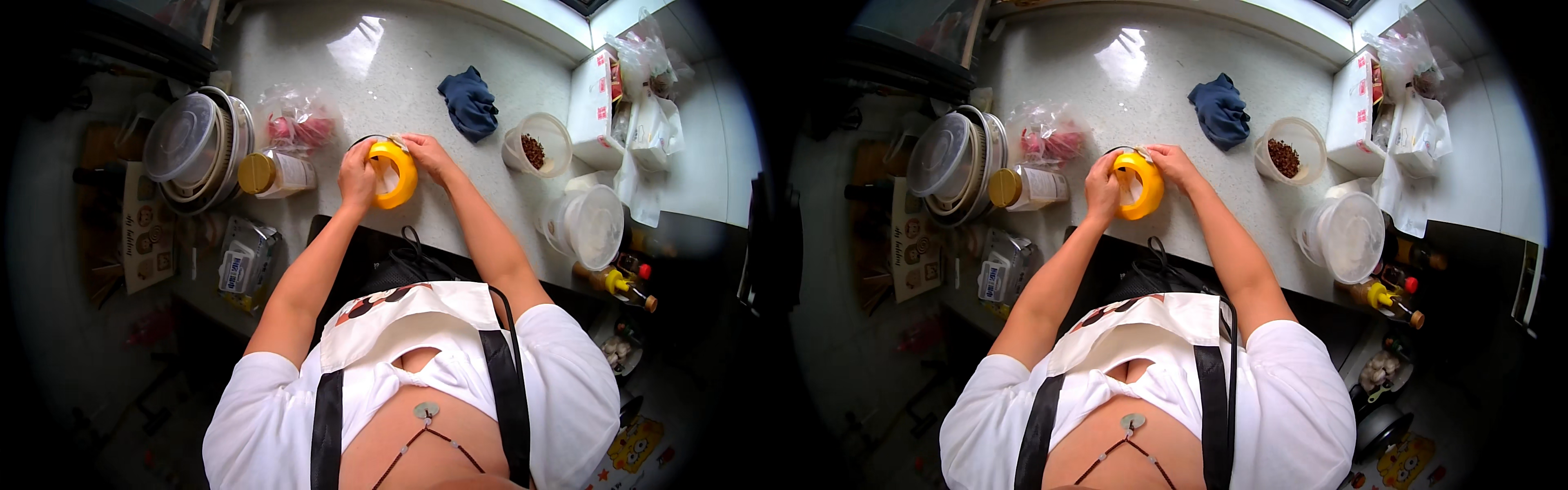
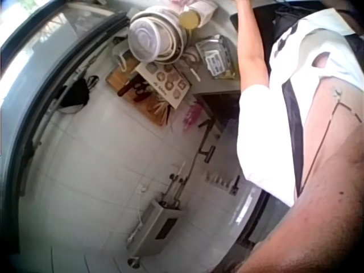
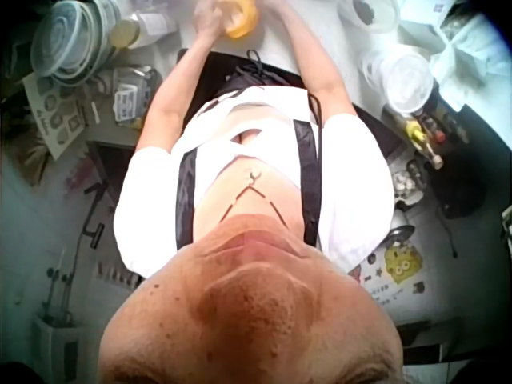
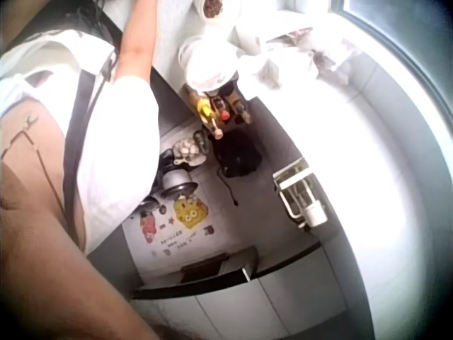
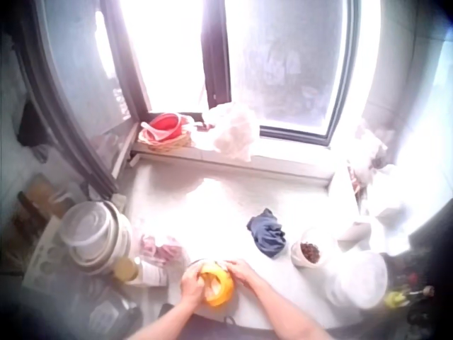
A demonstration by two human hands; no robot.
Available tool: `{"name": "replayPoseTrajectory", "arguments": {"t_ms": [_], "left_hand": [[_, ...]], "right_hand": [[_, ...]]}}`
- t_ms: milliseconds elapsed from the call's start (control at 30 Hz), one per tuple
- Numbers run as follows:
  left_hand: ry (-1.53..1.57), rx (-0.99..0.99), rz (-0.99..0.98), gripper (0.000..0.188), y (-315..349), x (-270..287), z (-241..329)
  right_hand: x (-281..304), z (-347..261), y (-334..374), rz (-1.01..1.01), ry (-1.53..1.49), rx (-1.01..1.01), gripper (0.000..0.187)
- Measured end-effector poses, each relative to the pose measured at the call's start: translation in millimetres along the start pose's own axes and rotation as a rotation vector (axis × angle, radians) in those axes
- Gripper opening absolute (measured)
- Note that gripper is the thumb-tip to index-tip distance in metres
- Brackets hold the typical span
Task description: The person wipes the inside and outside of a yellow plastic container with a cloth and a paper towel.
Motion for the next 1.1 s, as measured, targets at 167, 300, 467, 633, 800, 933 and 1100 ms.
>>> {"name": "replayPoseTrajectory", "arguments": {"t_ms": [167, 300, 467, 633, 800, 933, 1100], "left_hand": [[-0.029, 0.087, 0.022, 0.033, -2.0, -3.2, -3.8], [-0.123, 0.087, 0.016, 0.032, -2.5, -3.1, 6.0], [-0.147, 0.075, 0.025, 0.031, -2.7, -5.7, 5.5], [-0.218, 0.048, 0.029, 0.03, -1.2, -5.2, 10.8], [-0.236, 0.05, 0.032, 0.027, -1.6, -9.3, 9.1], [-0.243, 0.09, 0.022, 0.027, -1.6, -10.6, 6.7], [-0.202, 0.101, 0.026, 0.028, -3.0, -13.5, -0.5]], "right_hand": [[7.3, 0.3, 28.3, 0.24, 0.356, 0.235, 0.027], [15.9, 11.3, 59.2, 0.287, 0.536, 0.302, 0.024], [25.4, -7.7, 92.2, 0.34, 0.45, 0.419, 0.02], [18.9, -49.6, 92.0, 0.43, 0.388, 0.66, 0.014], [-25.6, -47.9, 86.3, 0.118, 0.619, 0.792, 0.01], [-28.8, -34.0, 105.1, 0.076, 0.599, 0.781, 0.014], [-7.3, -13.7, 118.5, -0.013, 0.665, 0.703, 0.013]]}}
Point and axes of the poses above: each hand's wrist, its own y-axis away from the middle knuckle, its own x-axis out of the back of the hand, z = x × y, the point moved 5 cm from there along -y, towards the middle knuckle, and after that the axes turned 15 degrees about -y, right-handed, at the moved point
